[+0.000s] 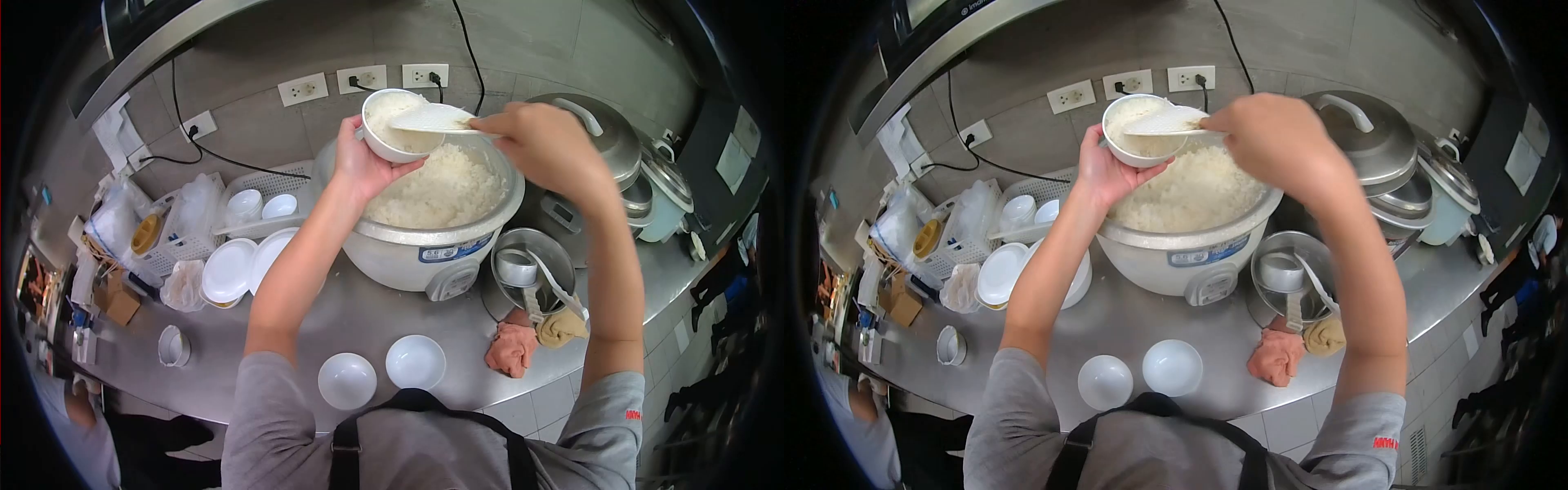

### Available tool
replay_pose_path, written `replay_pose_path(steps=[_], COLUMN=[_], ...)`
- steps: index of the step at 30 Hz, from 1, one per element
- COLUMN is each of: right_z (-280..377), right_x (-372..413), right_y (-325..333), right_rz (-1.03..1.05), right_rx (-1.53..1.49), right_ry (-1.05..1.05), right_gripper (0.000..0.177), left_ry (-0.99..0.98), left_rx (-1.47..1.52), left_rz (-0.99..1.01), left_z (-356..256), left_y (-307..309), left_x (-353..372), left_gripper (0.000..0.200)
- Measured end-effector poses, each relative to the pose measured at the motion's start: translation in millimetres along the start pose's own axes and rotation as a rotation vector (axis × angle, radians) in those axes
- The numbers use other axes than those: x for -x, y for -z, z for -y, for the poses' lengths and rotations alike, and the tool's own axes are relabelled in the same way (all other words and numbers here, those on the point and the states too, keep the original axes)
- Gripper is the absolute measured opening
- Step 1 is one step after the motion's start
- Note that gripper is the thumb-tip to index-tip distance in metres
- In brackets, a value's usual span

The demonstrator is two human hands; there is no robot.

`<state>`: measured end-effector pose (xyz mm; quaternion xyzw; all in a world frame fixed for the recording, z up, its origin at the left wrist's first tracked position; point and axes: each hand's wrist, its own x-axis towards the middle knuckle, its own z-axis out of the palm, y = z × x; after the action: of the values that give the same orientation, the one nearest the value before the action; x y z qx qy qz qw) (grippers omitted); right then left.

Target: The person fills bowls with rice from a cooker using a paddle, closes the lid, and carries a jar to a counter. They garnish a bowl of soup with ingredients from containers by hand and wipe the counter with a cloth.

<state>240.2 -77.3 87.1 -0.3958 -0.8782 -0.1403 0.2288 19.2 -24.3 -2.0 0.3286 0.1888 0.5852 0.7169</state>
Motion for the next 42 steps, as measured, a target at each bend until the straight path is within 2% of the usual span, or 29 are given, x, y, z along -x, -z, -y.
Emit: replay_pose_path(steps=[1,5,6,8,9,11,13,15,17,18,20,23,24,25,27,28,30,31,33,37,39,41,42], right_z=[0,-9,-7,7,15,21,11,-17,-56,-66,-77,-75,-81,-78,-69,-48,-33,-28,-22,-25,-40,-47,-53], right_x=[1,-2,4,10,11,11,24,45,65,72,83,85,85,84,72,60,50,43,39,35,37,32,32], right_y=[-8,9,20,15,10,21,27,21,10,0,-22,-46,-53,-57,-63,-49,-54,-56,-59,-75,-87,-90,-89], right_rz=[-0.043,0.074,0.056,0.067,0.067,0.226,0.210,0.047,0.040,0.057,0.142,0.204,0.183,0.192,0.119,0.260,0.217,0.233,0.270,0.263,0.191,0.187,0.175], right_rx=[0.071,-0.011,-0.091,-0.064,-0.045,-0.084,-0.387,-0.484,-0.469,-0.492,-0.454,-0.493,-0.442,-0.445,-0.512,-0.529,-0.486,-0.495,-0.487,-0.589,-0.604,-0.584,-0.553], right_ry=[0.064,0.091,0.095,0.136,0.132,0.076,0.135,0.042,-0.110,-0.085,-0.176,-0.268,-0.209,-0.222,-0.205,-0.395,-0.311,-0.304,-0.319,-0.298,-0.308,-0.317,-0.345], right_gripper=[0.028,0.030,0.031,0.029,0.028,0.029,0.029,0.025,0.027,0.027,0.028,0.030,0.030,0.030,0.030,0.029,0.030,0.031,0.031,0.029,0.031,0.032,0.032], left_ry=[0.008,-0.005,-0.032,-0.136,-0.117,-0.086,-0.125,-0.159,-0.189,-0.230,-0.329,-0.345,-0.361,-0.346,-0.465,-0.446,-0.539,-0.504,-0.569,-0.651,-0.707,-0.766,-0.771], left_rx=[-0.007,-0.011,-0.002,-0.023,0.021,0.136,0.152,0.173,0.282,0.243,0.247,0.242,0.223,0.222,0.128,0.125,0.076,0.080,0.108,0.277,0.327,0.469,0.416], left_rz=[-0.009,0.006,-0.005,0.073,0.022,0.051,0.031,0.014,0.030,-0.064,-0.332,-0.639,-0.763,-0.768,-1.029,-1.026,-1.168,-1.160,-1.217,-1.229,-1.187,-1.513,-1.533], left_z=[0,-3,-5,-3,-3,-3,-4,2,6,10,20,34,38,42,46,46,46,45,41,42,50,58,64], left_y=[-1,14,14,12,7,21,27,38,61,72,103,160,173,189,216,223,235,238,239,248,257,256,239], left_x=[1,10,15,32,44,63,107,148,201,225,271,342,361,376,398,403,405,404,398,390,391,374,363], left_gripper=[0.063,0.064,0.064,0.064,0.065,0.063,0.064,0.065,0.068,0.070,0.067,0.063,0.062,0.062,0.061,0.061,0.060,0.060,0.058,0.058,0.054,0.048,0.045])
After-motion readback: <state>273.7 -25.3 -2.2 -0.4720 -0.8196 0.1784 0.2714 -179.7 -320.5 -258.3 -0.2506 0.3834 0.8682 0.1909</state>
